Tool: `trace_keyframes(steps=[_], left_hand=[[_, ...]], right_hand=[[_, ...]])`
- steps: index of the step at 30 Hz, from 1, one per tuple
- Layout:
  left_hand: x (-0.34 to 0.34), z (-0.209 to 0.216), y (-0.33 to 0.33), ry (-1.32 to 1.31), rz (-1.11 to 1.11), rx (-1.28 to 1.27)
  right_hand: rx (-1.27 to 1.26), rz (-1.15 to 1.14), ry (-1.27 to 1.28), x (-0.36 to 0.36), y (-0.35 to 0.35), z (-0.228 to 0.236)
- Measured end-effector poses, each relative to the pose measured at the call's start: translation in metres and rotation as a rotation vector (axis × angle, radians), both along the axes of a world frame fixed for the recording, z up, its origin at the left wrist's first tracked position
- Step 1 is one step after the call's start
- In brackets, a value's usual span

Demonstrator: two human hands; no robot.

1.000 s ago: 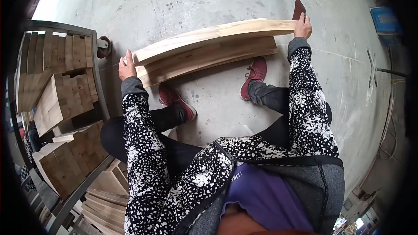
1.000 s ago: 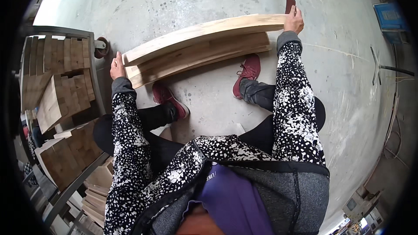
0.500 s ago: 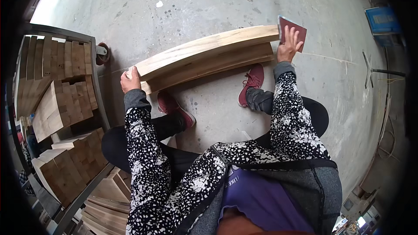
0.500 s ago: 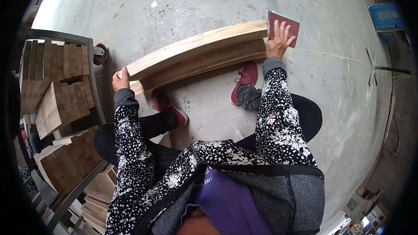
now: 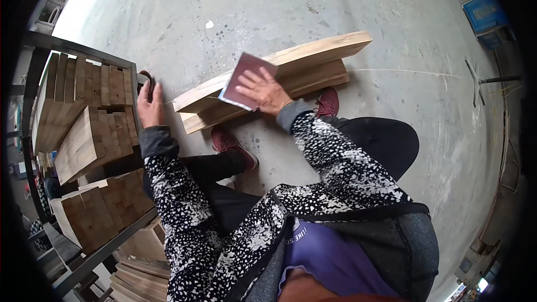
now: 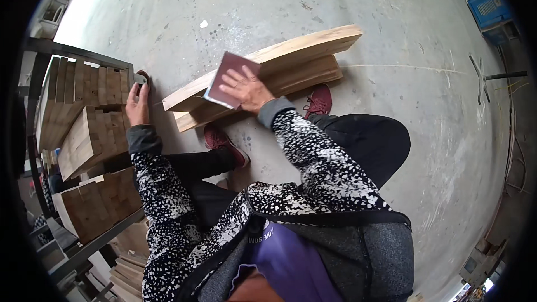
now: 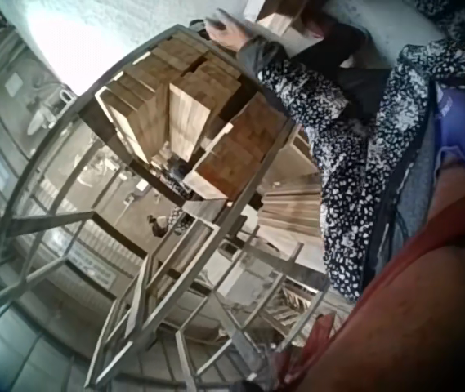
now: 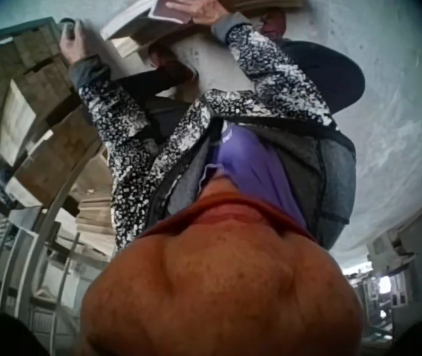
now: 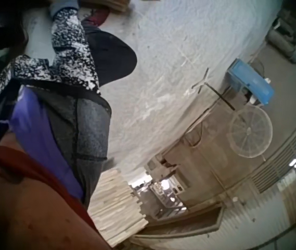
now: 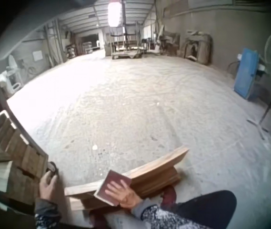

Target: Sanding a wooden block using a piece of sandpaper.

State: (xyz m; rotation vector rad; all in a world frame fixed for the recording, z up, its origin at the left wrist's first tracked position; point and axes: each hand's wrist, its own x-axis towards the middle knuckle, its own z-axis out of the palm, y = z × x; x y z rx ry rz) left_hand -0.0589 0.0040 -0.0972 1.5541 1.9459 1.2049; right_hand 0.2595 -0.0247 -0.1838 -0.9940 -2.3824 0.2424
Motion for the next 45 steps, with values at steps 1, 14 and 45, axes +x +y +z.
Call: trace_keyframes(steps=[1, 14, 45], left_hand=[[0.000, 0.030, -0.007, -0.107, -0.031, 0.011], [-0.017, 0.095, -0.008, -0.026, 0.071, 0.174], [-0.009, 0.085, -0.012, 0.061, 0.039, 0.084]], right_hand=[[0.039, -0.107, -0.079, 0.021, 0.008, 0.003], [-0.127, -1.107, -0.130, 0.183, 0.061, -0.021], [-0.146, -1.133, -0.084, 0.240, 0.071, -0.014]])
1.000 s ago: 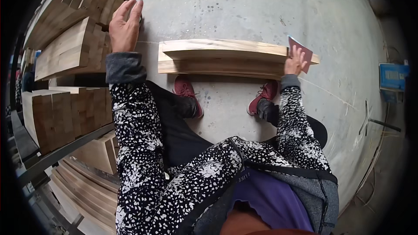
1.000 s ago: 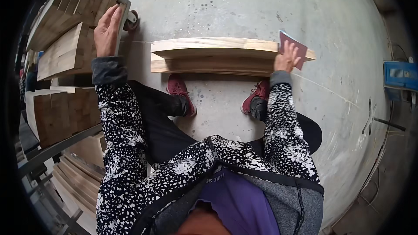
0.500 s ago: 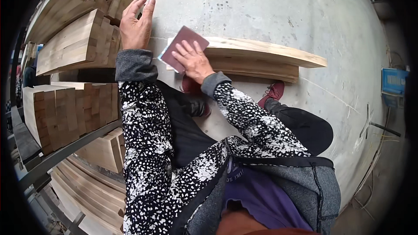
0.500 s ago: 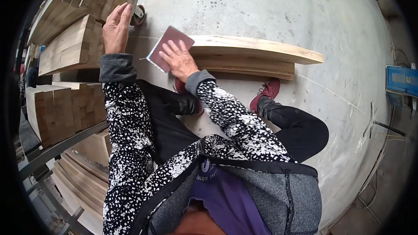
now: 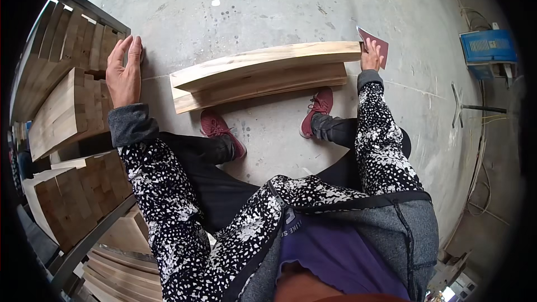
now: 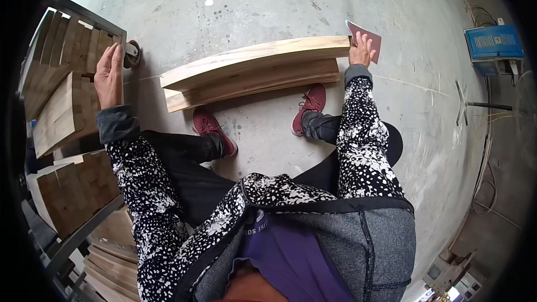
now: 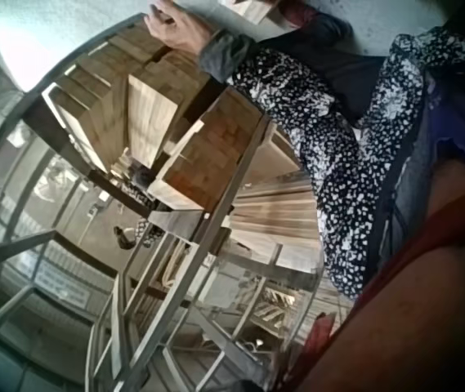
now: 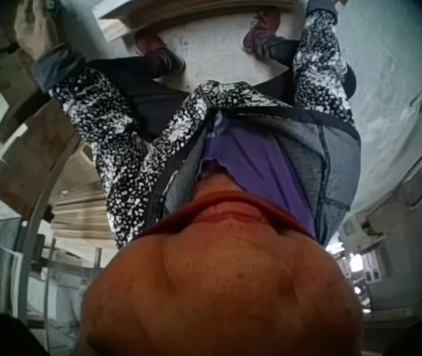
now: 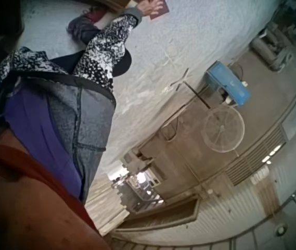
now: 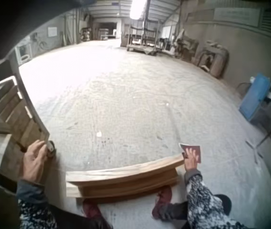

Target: Sanding a wooden block using a piece of sandpaper.

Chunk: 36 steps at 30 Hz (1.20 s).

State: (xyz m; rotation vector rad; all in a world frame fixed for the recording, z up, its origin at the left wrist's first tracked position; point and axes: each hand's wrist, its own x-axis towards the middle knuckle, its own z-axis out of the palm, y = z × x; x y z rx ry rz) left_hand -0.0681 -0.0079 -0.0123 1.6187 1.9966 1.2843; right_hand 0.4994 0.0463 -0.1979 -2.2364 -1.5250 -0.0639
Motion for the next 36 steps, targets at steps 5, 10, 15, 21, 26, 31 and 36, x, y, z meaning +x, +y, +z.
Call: trace_keyframes(steps=[5, 10, 15, 21, 26, 31, 36], left_hand=[[-0.003, -0.006, 0.012, -0.055, -0.049, 0.011], [0.014, -0.009, 0.026, -0.052, -0.101, 0.025], [0.029, -0.004, 0.027, 0.034, -0.075, -0.032], [0.012, -0.007, 0.019, 0.025, -0.068, -0.042], [0.012, -0.012, 0.028, 0.053, -0.090, -0.038], [0.012, 0.003, 0.020, 0.166, -0.031, -0.051], [0.011, -0.004, 0.016, 0.165, -0.001, -0.061]], right_hand=[[0.106, 0.107, -0.193, -0.083, -0.010, -0.005], [0.108, 0.793, 0.047, -0.270, -0.066, 0.022], [0.105, 1.211, 0.210, -0.341, -0.099, 0.012], [0.063, 0.922, -0.020, -0.214, -0.065, 0.041], [-0.033, 0.137, -0.077, 0.017, -0.015, 0.007], [-0.011, 0.065, -0.017, 0.001, -0.009, -0.001], [0.100, 0.298, -0.058, -0.151, -0.042, 0.008]])
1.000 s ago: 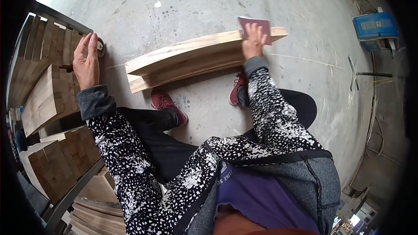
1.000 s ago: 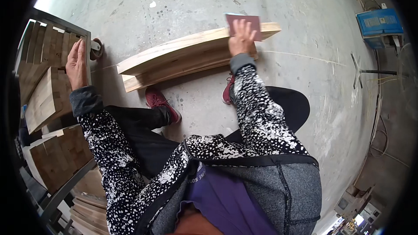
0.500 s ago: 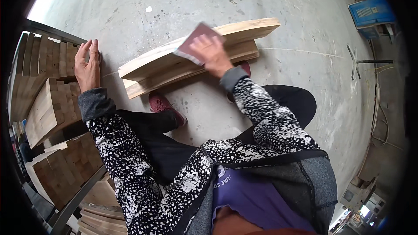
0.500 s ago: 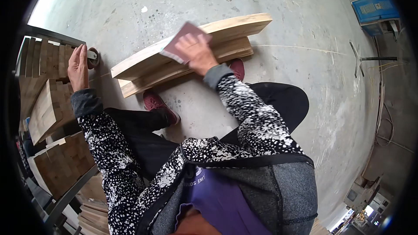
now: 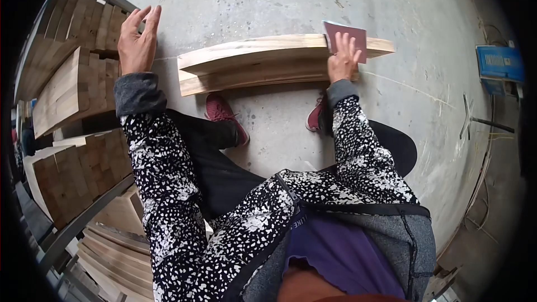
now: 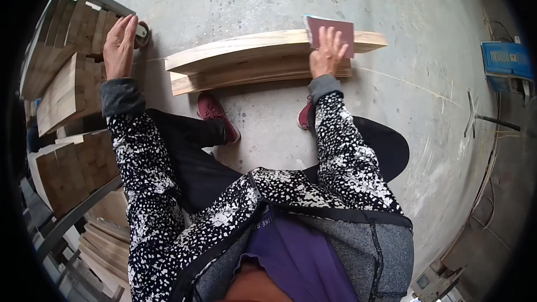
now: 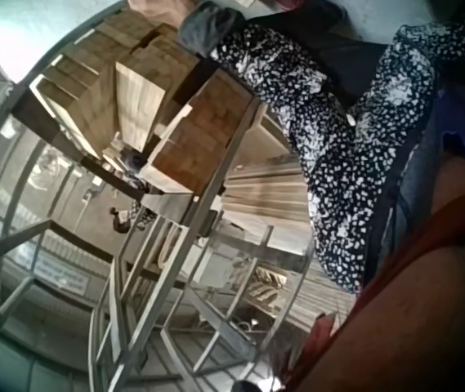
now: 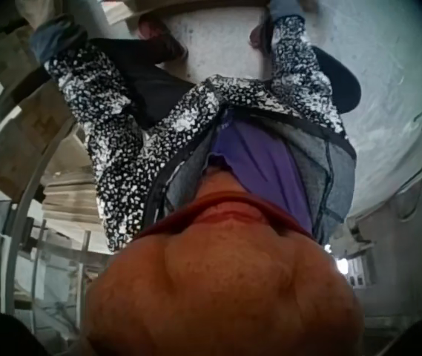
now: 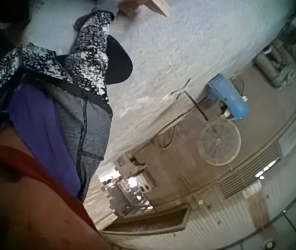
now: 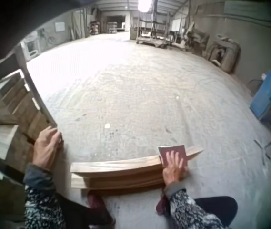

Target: Sanding a wooden block using a piece of sandpaper.

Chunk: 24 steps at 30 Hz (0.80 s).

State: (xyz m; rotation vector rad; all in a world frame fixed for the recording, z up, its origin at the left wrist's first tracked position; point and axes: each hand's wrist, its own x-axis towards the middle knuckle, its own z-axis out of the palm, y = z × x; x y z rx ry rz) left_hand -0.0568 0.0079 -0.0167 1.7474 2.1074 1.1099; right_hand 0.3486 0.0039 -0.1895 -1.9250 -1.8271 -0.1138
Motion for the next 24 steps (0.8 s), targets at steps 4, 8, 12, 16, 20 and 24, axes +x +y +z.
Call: trace_keyframes(steps=[4, 8, 12, 16, 20, 24], left_hand=[[-0.006, 0.005, -0.006, -0.012, 0.012, 0.042], [0.009, 0.003, -0.003, -0.025, -0.014, 0.076], [-0.006, 0.002, -0.008, -0.024, 0.004, 0.053], [-0.008, -0.009, -0.007, -0.037, 0.002, 0.039], [-0.019, 0.012, -0.017, 0.034, 0.029, 0.024], [-0.005, -0.003, -0.004, -0.004, -0.008, 0.001]], right_hand=[[-0.033, 0.409, 0.087, -0.160, -0.032, 0.012], [-0.018, 0.797, 0.138, -0.280, -0.045, 0.009], [-0.065, 0.976, 0.184, -0.305, -0.039, 0.016], [-0.103, 0.873, 0.152, -0.213, -0.021, 0.016], [-0.058, 0.461, 0.083, -0.048, 0.019, 0.010], [-0.087, -0.137, 0.012, 0.166, 0.041, -0.010]])
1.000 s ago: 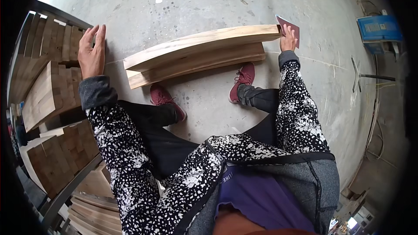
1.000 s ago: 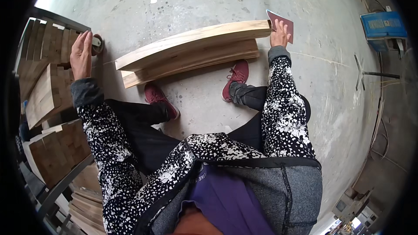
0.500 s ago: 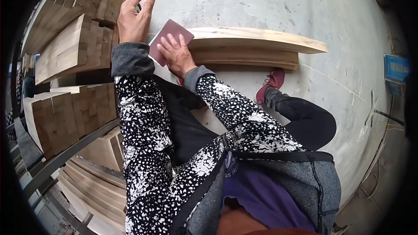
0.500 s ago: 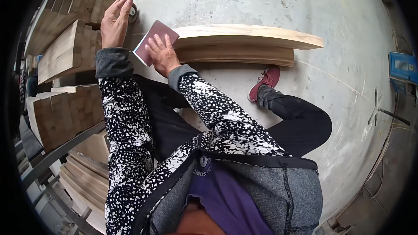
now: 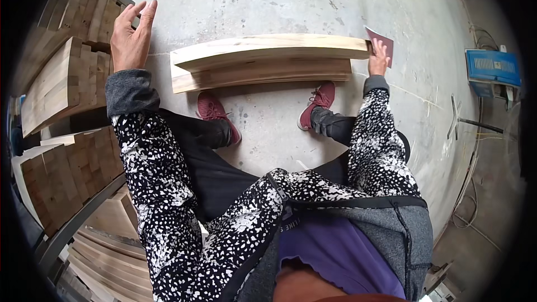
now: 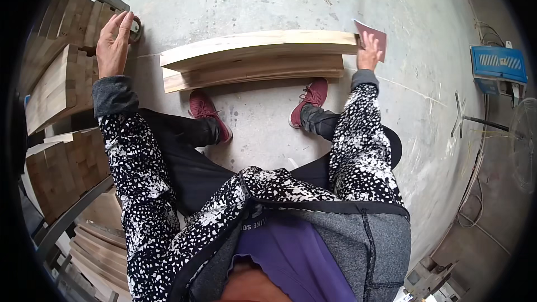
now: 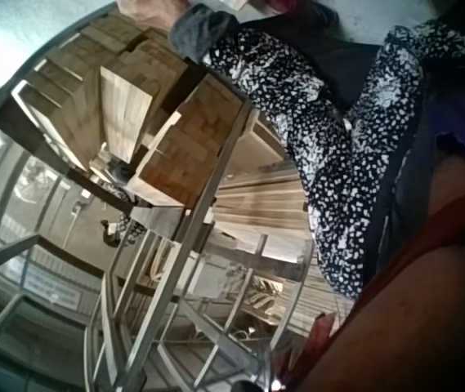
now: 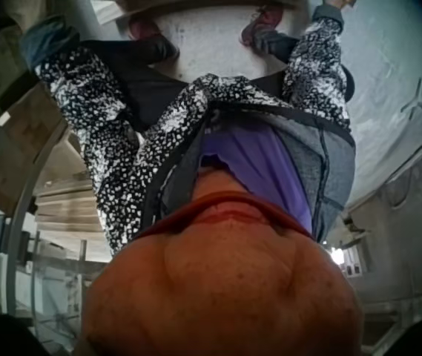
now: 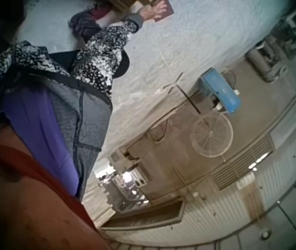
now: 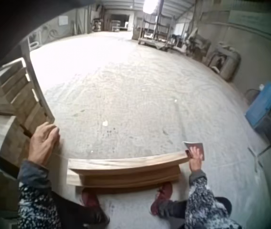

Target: Sanding a wooden block using a piece of sandpaper.

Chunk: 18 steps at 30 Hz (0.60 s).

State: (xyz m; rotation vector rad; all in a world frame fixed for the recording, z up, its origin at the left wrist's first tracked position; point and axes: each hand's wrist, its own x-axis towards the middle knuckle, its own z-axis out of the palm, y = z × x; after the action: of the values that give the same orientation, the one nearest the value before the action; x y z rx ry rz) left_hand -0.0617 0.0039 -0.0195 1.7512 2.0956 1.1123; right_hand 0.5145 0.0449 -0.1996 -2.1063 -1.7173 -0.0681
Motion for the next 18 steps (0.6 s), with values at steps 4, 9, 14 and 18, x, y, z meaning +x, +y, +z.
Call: trace_keyframes(steps=[4, 9, 14, 18], left_hand=[[0.004, 0.005, 0.001, 0.044, 0.009, -0.017], [0.015, 0.004, 0.010, 0.025, 0.058, -0.035], [0.036, 0.013, 0.012, 0.091, 0.009, 0.000], [0.047, 0.017, -0.001, 0.006, -0.091, -0.022]], right_hand=[[-0.034, -0.136, 0.037, -0.001, -0.004, -0.001], [0.080, 0.158, 0.024, -0.072, -0.029, 0.002], [-0.180, 0.798, 0.321, -0.176, -0.069, 0.070], [-0.455, 0.825, 0.877, -0.236, -0.103, 0.165]])
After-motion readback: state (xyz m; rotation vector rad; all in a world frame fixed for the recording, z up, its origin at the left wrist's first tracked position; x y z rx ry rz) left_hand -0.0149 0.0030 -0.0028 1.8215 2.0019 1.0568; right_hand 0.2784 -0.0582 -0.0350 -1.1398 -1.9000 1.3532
